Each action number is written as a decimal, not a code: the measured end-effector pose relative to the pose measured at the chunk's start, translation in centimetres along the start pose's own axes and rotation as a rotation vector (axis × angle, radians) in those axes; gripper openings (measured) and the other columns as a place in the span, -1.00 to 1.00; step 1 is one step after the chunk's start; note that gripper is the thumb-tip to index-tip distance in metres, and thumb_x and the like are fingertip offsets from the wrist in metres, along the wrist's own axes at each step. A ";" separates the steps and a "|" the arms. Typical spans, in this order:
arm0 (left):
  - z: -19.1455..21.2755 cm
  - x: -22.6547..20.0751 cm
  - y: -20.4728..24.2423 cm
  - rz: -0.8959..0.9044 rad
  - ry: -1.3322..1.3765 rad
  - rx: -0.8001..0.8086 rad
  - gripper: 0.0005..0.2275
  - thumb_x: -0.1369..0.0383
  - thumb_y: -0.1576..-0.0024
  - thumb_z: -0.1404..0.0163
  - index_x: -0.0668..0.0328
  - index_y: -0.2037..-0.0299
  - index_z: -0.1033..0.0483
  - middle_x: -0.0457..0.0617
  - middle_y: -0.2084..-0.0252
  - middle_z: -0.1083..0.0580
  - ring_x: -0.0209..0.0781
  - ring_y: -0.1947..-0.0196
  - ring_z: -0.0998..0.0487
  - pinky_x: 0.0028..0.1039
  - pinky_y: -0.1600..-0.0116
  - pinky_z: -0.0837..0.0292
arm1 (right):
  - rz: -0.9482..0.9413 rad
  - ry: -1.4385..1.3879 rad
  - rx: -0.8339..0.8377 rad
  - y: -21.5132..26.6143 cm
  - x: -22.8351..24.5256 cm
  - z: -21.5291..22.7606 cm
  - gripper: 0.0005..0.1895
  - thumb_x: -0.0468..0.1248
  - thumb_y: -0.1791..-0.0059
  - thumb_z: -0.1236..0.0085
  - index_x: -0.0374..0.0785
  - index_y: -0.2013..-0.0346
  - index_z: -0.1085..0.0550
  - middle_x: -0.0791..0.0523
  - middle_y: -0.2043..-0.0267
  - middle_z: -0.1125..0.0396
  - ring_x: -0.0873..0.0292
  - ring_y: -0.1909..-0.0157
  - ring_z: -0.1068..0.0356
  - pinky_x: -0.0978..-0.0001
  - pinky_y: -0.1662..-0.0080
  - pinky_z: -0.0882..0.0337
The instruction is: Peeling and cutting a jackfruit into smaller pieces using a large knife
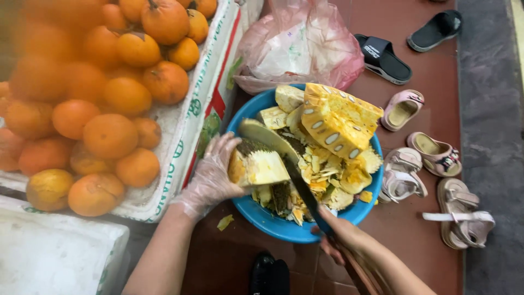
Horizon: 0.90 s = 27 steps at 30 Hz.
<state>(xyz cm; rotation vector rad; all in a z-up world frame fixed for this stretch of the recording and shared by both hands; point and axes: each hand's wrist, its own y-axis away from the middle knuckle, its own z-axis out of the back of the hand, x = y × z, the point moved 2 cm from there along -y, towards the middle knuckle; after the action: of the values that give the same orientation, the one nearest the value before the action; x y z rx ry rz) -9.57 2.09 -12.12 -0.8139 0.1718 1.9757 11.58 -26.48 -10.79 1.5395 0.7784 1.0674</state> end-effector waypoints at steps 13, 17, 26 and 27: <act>-0.6 -3.9 -1.5 0.070 -0.112 0.101 -0.02 -0.11 0.13 -0.23 0.08 -0.51 -0.08 0.07 -0.56 -0.11 0.36 -0.56 0.04 0.04 -0.45 -0.04 | 0.508 1.010 -0.386 2.4 -5.6 3.8 -0.24 0.50 0.15 0.17 0.38 -0.25 -0.34 0.33 0.04 -0.60 0.08 -0.03 -0.58 0.25 -0.01 -0.48; -0.1 -3.5 -1.7 0.062 -0.028 0.048 0.03 -0.11 0.26 -0.30 0.12 -0.46 -0.16 0.16 -0.49 -0.20 0.38 -0.53 -0.01 0.04 -0.50 0.00 | 0.499 1.024 -0.437 0.4 -6.1 4.7 -0.24 0.52 0.16 0.21 0.31 -0.19 -0.36 0.30 0.13 -0.60 0.04 0.06 -0.58 0.21 0.06 -0.47; 0.3 -3.8 -3.0 0.131 0.004 0.145 0.05 -0.11 0.26 -0.28 0.07 -0.49 -0.10 0.09 -0.54 -0.13 0.29 -0.58 0.09 0.07 -0.48 0.05 | 0.464 1.149 -0.517 -0.8 -5.1 5.5 -0.24 0.55 0.16 0.18 0.34 -0.20 -0.26 0.30 0.07 -0.55 -0.06 0.03 -0.54 0.04 0.13 -0.49; 0.4 -4.0 -3.0 0.128 0.005 0.144 0.05 -0.15 0.25 -0.28 0.06 -0.49 -0.11 0.09 -0.54 -0.13 0.30 -0.58 0.09 0.08 -0.48 0.05 | 0.492 1.190 -0.586 -1.1 -5.3 5.8 -0.23 0.55 0.15 0.15 0.35 -0.22 -0.23 0.29 0.11 -0.54 -0.07 0.06 -0.54 0.00 0.18 -0.49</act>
<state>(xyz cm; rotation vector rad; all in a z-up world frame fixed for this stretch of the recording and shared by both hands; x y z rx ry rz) -5.97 0.97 -8.81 -0.7305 0.3728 2.0539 14.96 -33.21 -13.36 0.4710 0.7196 2.3914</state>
